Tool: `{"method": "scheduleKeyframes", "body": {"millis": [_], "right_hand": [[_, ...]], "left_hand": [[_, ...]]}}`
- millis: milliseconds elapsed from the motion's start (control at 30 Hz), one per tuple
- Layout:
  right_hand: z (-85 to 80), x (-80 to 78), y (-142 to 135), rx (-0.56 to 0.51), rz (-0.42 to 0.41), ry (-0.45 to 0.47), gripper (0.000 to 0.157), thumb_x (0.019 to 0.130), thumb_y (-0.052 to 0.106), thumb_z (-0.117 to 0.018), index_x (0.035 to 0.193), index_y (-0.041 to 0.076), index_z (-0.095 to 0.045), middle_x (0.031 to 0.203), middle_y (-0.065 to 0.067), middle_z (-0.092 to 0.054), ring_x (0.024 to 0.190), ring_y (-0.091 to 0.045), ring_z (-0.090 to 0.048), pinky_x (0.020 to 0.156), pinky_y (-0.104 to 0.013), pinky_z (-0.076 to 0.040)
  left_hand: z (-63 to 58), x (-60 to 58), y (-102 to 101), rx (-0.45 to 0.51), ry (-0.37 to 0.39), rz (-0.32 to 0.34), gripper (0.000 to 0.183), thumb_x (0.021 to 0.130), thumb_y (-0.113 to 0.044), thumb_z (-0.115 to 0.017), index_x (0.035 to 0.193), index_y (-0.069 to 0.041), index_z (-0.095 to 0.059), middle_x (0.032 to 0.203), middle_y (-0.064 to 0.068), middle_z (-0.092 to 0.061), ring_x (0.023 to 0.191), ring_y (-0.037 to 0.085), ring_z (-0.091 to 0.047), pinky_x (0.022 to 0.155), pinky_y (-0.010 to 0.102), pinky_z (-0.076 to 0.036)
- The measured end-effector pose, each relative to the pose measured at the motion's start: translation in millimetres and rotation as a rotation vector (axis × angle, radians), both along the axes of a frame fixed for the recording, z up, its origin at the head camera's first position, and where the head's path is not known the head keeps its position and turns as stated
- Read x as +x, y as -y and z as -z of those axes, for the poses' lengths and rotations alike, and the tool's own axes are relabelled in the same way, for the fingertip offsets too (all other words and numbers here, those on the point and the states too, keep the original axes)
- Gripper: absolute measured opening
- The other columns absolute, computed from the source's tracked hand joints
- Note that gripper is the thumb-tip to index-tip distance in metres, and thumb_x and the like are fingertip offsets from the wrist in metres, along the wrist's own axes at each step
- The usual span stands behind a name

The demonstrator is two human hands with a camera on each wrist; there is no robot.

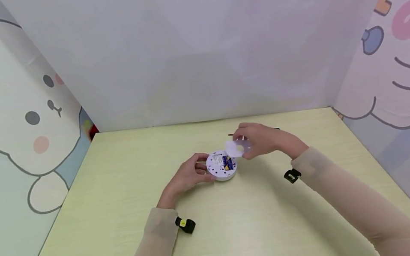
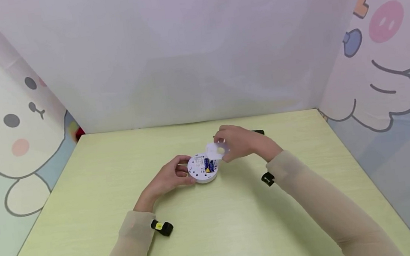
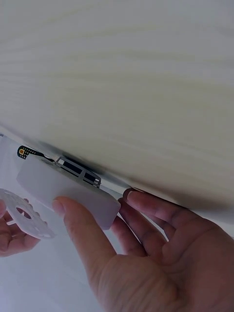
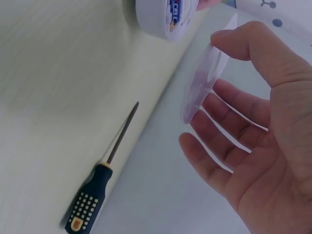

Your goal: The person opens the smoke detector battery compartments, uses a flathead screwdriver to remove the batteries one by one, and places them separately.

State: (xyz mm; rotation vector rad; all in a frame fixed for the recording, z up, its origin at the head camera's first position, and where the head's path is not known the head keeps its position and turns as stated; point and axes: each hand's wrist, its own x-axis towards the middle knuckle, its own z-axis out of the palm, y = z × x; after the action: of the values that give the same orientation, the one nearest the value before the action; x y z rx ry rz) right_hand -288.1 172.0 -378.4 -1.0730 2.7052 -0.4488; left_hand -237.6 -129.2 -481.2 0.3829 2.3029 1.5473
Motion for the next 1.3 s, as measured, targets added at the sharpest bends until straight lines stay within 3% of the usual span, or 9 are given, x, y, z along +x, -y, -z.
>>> {"method": "scheduleKeyframes", "body": {"millis": [300, 667, 1300], "right_hand": [[5.0, -0.2, -60, -0.046, 0.133, -0.038, 0.048, 0.082, 0.019, -0.083, 0.126, 0.002, -0.071, 0.114, -0.007, -0.065, 0.095, -0.021, -0.057, 0.086, -0.041, -0.050], [31.8, 0.0, -119, -0.008, 0.265, -0.044, 0.045, 0.080, 0.018, -0.084, 0.118, -0.002, -0.071, 0.111, -0.014, -0.068, 0.099, -0.029, -0.064, 0.086, -0.045, -0.053], [59.3, 7.8, -147, 0.049, 0.354, -0.011, 0.050, 0.082, 0.024, -0.086, 0.115, -0.010, -0.069, 0.105, -0.020, -0.066, 0.093, -0.029, -0.061, 0.083, -0.048, -0.054]], "left_hand": [[-0.4, 0.4, -1, -0.024, -0.005, -0.003, 0.075, 0.084, -0.022, -0.094, 0.148, -0.018, -0.054, 0.128, 0.002, -0.068, 0.115, 0.021, -0.065, 0.105, 0.042, -0.054], [-2.2, 1.8, -1, -0.027, -0.009, -0.003, 0.076, 0.085, -0.023, -0.093, 0.149, -0.018, -0.054, 0.129, 0.004, -0.068, 0.117, 0.023, -0.065, 0.107, 0.043, -0.053], [-0.2, 1.6, -1, -0.015, -0.015, 0.012, 0.076, 0.085, -0.023, -0.093, 0.149, -0.016, -0.053, 0.130, 0.004, -0.068, 0.118, 0.022, -0.065, 0.107, 0.043, -0.054]]}}
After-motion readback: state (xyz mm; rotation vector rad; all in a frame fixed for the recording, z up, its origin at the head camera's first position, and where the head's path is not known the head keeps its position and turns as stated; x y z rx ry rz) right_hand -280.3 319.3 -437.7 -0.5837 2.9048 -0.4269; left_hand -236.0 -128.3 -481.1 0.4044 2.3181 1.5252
